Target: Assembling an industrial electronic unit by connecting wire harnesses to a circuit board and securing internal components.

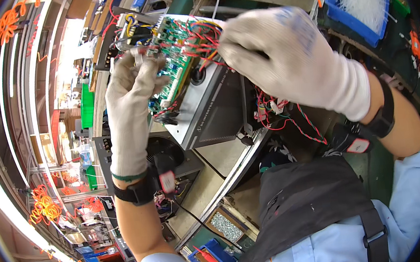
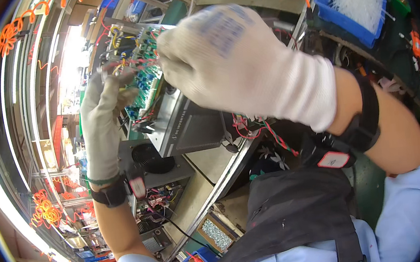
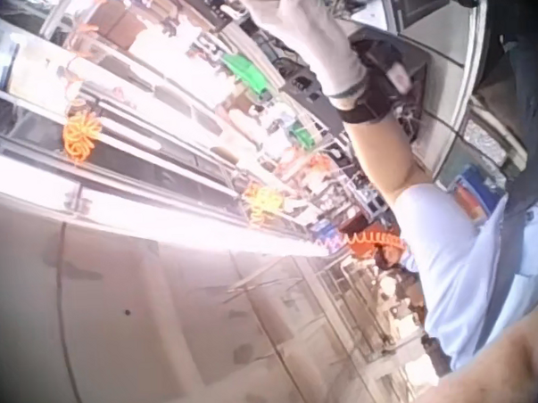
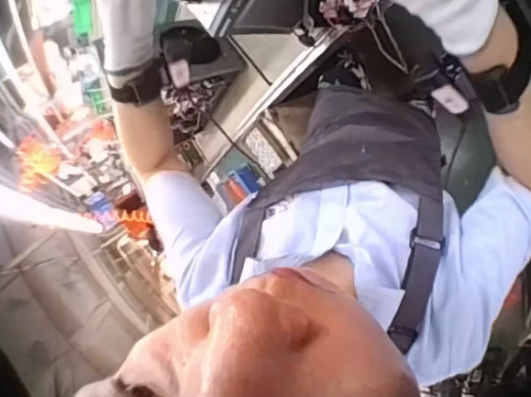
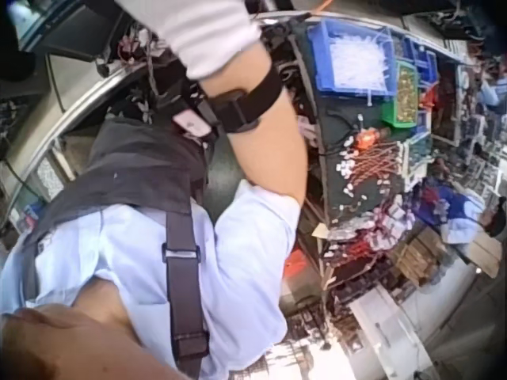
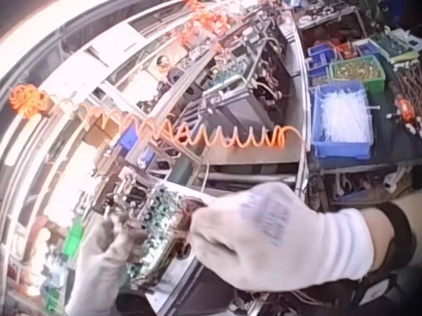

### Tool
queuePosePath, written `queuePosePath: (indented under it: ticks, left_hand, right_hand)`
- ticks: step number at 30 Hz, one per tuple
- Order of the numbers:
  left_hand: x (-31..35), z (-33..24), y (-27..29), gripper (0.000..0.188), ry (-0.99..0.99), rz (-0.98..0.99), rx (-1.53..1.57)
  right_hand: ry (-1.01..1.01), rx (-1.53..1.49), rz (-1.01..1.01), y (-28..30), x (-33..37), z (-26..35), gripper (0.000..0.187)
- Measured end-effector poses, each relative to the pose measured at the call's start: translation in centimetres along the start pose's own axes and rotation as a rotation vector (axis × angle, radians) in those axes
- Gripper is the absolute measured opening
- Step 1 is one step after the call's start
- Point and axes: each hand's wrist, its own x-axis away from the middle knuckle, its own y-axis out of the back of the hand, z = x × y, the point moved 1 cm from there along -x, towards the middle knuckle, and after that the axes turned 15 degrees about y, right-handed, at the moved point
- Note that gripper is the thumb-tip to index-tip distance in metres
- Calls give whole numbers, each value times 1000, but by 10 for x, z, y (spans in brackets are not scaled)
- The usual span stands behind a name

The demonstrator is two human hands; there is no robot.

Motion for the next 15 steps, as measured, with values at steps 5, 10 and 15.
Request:
queuePosePath:
  ticks: [5,10,15]
  left_hand:
    - [21,44,-12,40,-68,-61,-906]
    - [48,65,-1,19,-559,-152,-1509]
    - [49,60,-4,13,-620,-118,-1653]
  right_hand:
    - [86,324,95,-43,24,-8,10]
    - [70,333,78,-62,41,-5,10]
    - [65,337,85,-70,40,0,8]
